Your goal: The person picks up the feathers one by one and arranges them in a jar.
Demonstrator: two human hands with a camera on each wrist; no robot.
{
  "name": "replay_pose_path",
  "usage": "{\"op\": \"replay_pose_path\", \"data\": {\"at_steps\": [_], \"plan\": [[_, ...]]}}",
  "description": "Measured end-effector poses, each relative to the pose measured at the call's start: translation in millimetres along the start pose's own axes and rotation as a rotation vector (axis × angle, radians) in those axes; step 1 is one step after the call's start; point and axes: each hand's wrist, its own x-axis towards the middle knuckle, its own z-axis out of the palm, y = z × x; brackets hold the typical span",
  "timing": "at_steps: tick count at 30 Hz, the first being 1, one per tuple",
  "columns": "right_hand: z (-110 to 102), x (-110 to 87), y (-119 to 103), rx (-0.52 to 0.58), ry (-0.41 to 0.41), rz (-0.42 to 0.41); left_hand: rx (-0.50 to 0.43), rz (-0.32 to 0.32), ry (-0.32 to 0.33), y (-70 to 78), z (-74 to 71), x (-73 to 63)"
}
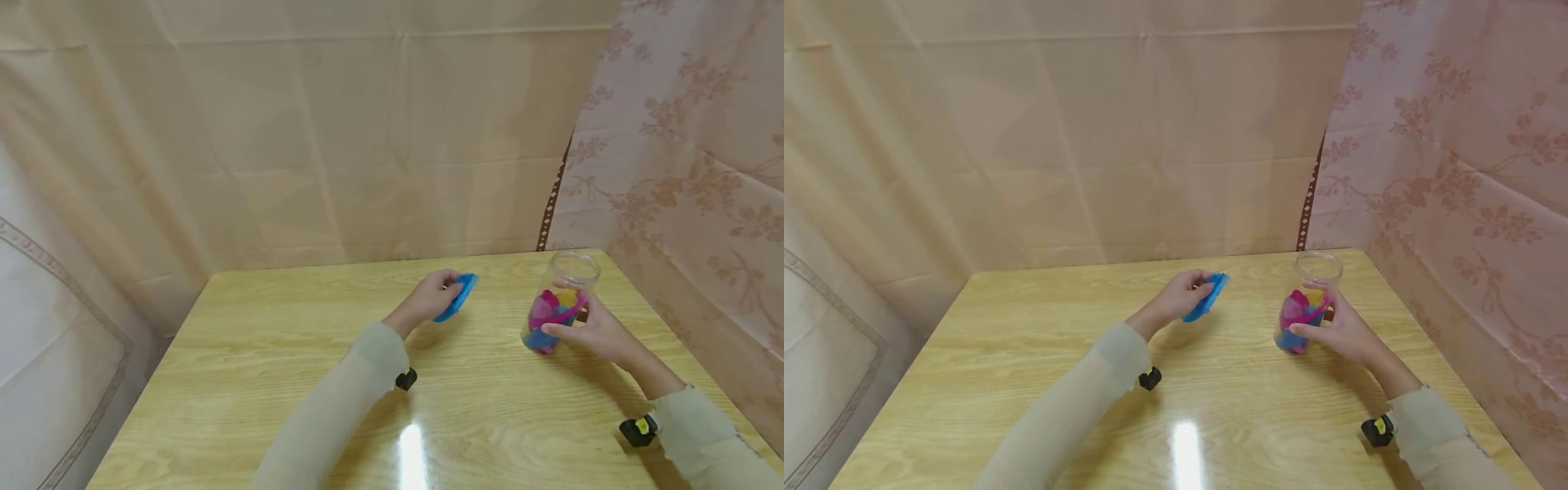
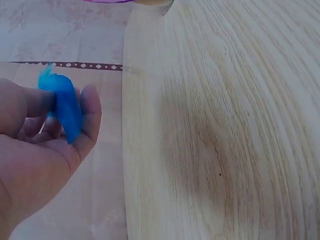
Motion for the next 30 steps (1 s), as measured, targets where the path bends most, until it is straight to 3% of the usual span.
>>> {"op": "replay_pose_path", "data": {"at_steps": [6, 12, 21, 30], "plan": [[-1.3, 0.4, -0.4, 0.003, -0.008, -0.012, 0.030, -0.031, 0.003, 7.4, 5.6, 2.6], [-1.7, 1.6, 0.8, 0.003, -0.001, -0.022, 0.030, -0.020, -0.002, 18.2, 10.5, 5.6], [0.3, 2.6, -0.8, -0.023, 0.006, 0.001, -0.060, 0.096, -0.078, 38.3, 15.0, 4.0], [1.9, 0.8, -3.7, -0.014, 0.005, -0.006, -0.119, 0.171, -0.070, 51.2, 18.8, 3.3]]}}
